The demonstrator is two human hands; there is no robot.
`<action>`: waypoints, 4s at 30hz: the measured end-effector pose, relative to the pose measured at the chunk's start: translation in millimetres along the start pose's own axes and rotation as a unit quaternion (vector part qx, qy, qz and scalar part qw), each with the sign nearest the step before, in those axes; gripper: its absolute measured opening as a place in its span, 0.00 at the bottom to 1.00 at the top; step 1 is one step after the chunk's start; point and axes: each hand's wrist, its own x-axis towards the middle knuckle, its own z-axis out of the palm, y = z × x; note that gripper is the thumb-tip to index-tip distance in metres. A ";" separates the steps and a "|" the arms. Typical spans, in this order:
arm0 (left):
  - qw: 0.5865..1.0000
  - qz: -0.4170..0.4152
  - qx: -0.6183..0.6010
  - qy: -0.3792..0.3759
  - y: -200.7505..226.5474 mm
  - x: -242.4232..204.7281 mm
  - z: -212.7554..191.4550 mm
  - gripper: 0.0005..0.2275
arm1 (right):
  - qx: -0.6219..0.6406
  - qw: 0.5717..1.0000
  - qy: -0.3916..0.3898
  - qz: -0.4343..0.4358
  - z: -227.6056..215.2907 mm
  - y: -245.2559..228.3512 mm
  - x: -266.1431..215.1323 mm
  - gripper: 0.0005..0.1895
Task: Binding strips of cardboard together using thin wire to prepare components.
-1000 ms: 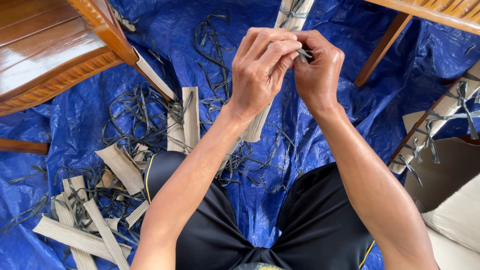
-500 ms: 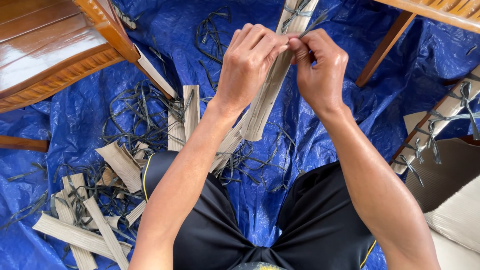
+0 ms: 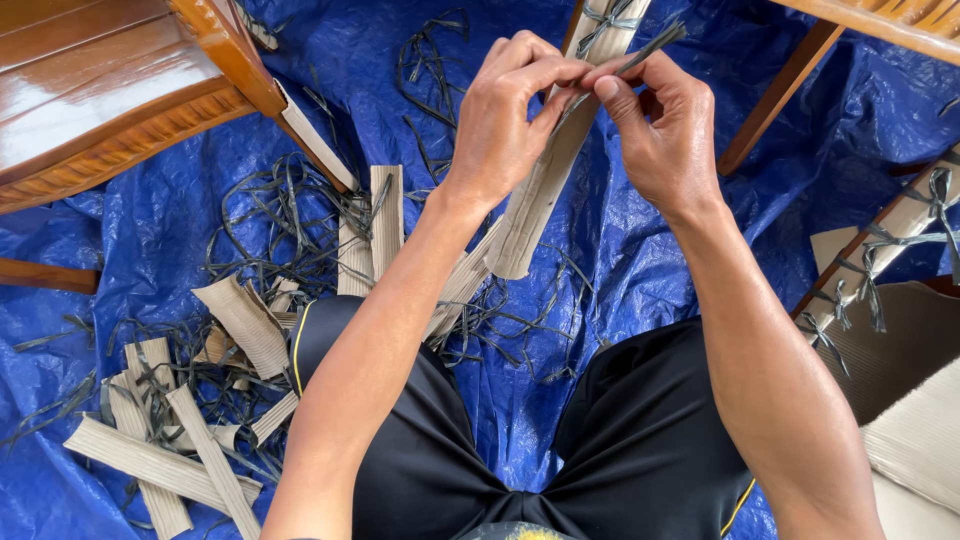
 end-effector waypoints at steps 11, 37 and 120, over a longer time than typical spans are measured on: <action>1.000 -0.007 -0.005 0.005 0.0 2.7 11.1 0.05 | -0.156 0.981 0.046 -0.104 4.8 -10.5 -2.1 0.09; 0.989 0.106 0.088 0.050 2.3 7.5 5.7 0.08 | -0.223 0.940 0.140 -0.217 13.2 13.5 -0.8 0.10; 0.765 -0.286 -0.568 0.106 -26.9 -43.4 -29.9 0.06 | 0.250 0.892 -0.016 0.376 -59.1 30.8 -72.5 0.16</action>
